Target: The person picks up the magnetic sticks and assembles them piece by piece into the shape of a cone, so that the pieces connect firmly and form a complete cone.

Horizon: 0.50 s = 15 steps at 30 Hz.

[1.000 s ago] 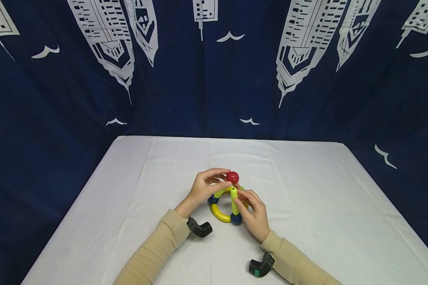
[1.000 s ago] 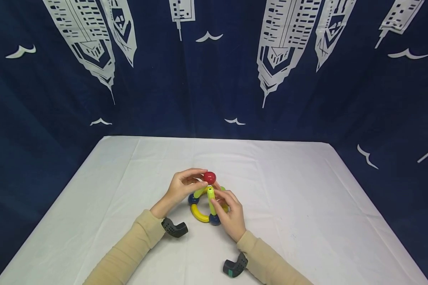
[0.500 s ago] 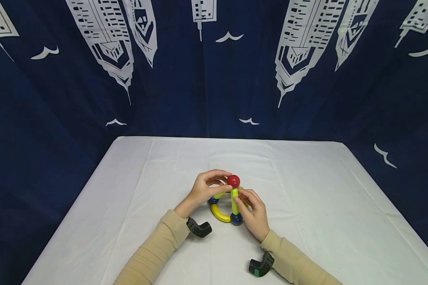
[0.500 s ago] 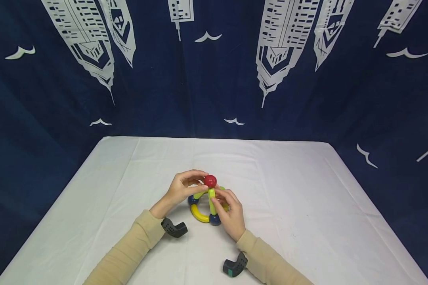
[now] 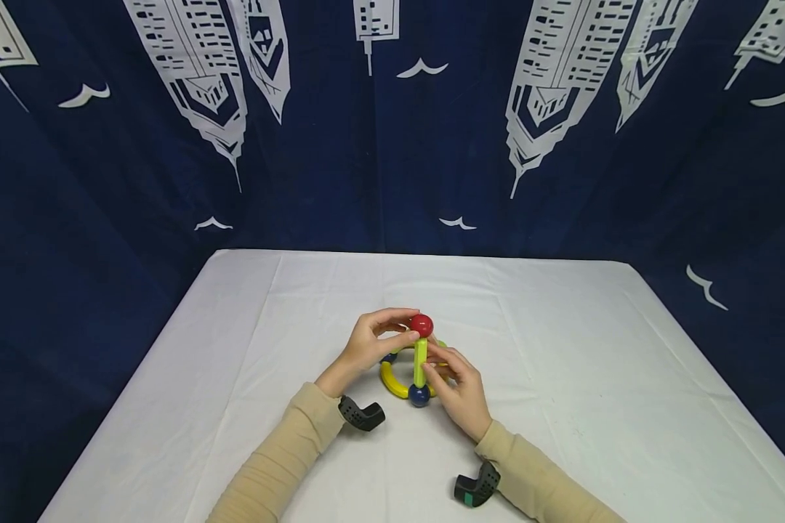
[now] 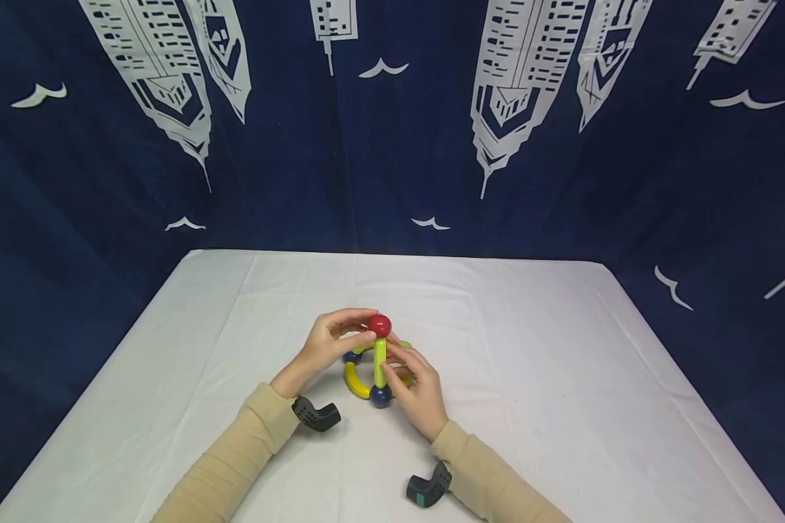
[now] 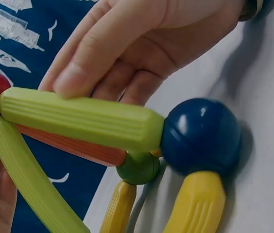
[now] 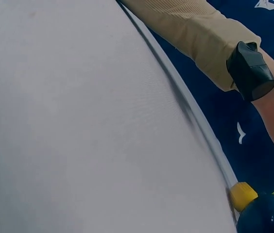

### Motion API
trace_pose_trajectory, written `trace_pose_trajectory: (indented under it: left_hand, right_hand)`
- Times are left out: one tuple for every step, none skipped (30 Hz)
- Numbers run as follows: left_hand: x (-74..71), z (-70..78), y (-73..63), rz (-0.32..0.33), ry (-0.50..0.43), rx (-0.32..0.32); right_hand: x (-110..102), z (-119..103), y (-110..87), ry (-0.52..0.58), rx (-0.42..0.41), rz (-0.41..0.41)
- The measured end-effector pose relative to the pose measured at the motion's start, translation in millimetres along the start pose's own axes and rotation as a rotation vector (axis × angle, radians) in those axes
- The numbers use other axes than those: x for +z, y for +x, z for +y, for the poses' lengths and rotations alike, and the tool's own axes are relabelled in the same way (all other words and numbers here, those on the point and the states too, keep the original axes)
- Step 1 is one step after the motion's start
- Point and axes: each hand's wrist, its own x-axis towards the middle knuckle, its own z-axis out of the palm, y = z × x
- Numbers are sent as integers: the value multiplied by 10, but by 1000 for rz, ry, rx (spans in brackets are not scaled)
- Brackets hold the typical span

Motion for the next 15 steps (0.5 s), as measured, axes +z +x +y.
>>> trace_pose_trajectory:
  left_hand:
    - [-11,-1,2,2,-2,0]
    - [-21,-1,3,7,-4,0]
    - [-28,-1,4,11,-5,-3]
    - [-34,-4,5,16,-5,-2]
    - [-38,-6,5,20,-2,-3]
    - [-43,-8,5,25,0,-2]
    - [-45,-10,5,29,2,0]
    - [-47,-10,5,33,3,0]
    - [-48,-9,6,37,5,0]
    - [-47,-10,7,40,7,1]
    - [-46,-14,8,42,8,0]
    - [-42,-15,10,45,9,-1]
    - [-37,-19,13,47,12,-2]
    - [-35,-45,15,51,11,-3]
    - [-32,-77,17,56,10,-2]
  right_hand:
    - [11,2,3,-3,1,-7]
    - [20,4,6,-7,4,-13]
    - [30,4,9,-13,10,-15]
    - [38,4,14,-21,15,-17]
    - [46,4,17,-25,24,-18]
    - [53,1,22,-27,36,-17]
    - [58,-3,28,-29,45,-17]
    - [63,-8,34,-32,55,-18]
    - [65,-13,40,-35,64,-17]
    - [66,-16,45,-40,69,-17]
    - [66,-17,50,-43,74,-16]
    - [64,-17,56,-46,76,-14]
    - [63,-11,58,-52,75,-11]
    - [60,-5,61,-58,70,-10]
    - [61,32,59,-59,70,-10]
